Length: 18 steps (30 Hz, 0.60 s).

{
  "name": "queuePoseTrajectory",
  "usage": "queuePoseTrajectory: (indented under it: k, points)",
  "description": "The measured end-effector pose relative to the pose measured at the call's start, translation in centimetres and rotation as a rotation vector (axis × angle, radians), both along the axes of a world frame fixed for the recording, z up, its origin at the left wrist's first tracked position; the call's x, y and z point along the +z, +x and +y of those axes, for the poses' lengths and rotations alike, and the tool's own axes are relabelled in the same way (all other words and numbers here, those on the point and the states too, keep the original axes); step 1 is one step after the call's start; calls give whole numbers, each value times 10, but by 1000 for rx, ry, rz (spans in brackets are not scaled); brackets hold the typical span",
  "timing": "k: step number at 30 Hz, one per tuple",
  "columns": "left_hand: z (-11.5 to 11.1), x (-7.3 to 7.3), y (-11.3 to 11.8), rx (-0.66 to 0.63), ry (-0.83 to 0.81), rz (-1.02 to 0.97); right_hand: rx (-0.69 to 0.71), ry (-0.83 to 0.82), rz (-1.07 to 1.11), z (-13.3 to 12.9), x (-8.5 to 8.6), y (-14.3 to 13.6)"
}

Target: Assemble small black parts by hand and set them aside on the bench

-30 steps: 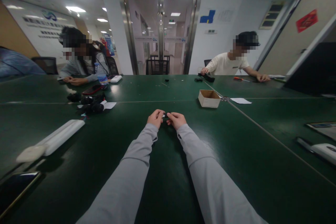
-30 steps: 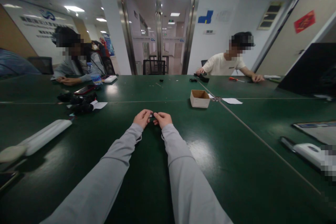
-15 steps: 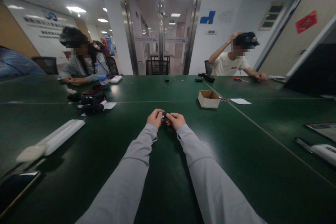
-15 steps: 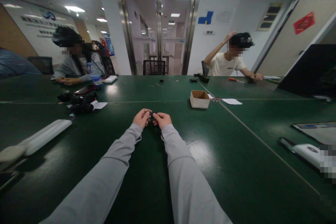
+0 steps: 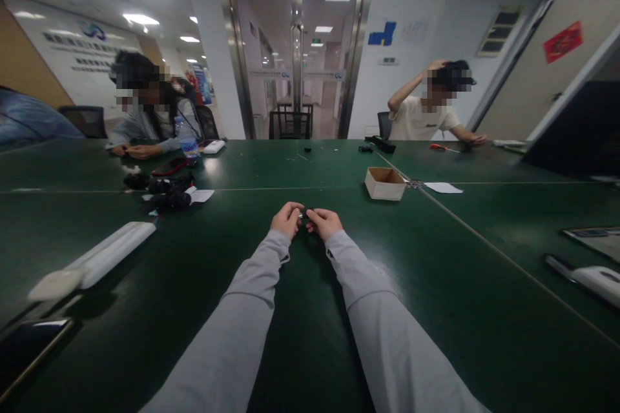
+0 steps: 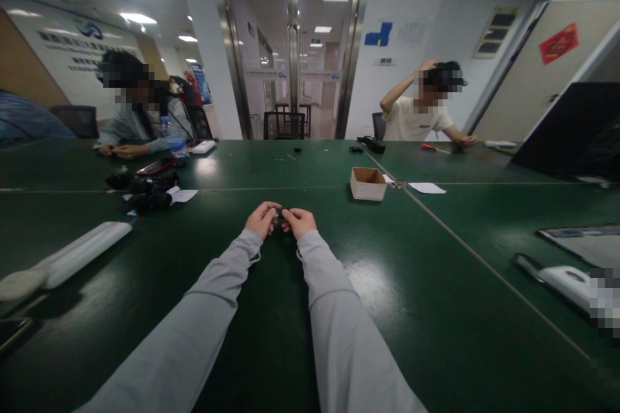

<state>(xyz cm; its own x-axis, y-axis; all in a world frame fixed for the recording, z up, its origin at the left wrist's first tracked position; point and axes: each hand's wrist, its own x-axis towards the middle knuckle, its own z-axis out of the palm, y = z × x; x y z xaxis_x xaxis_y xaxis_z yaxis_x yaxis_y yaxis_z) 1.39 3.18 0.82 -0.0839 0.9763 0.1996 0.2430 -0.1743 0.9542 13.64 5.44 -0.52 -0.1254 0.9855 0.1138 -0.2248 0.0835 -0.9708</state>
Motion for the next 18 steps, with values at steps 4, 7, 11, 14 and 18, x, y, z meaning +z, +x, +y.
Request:
queuePoseTrajectory:
  k: [4,7,11,14,18]
  points:
    - [1,-1,0,21,1,34,-13,-14,1,0,1,0]
    - [1,0,-1,-34,-30,-18,-35,-33,13,-1,1,0]
    - [0,1,-1,-42,-15,-41,-24,-32,21,-1,2,0]
    - [0,-1,0,4,20,-13,-19,-23,15,-1,1,0]
    - [1,-2,1,23,4,11,-13,-3,21,1,-1,0]
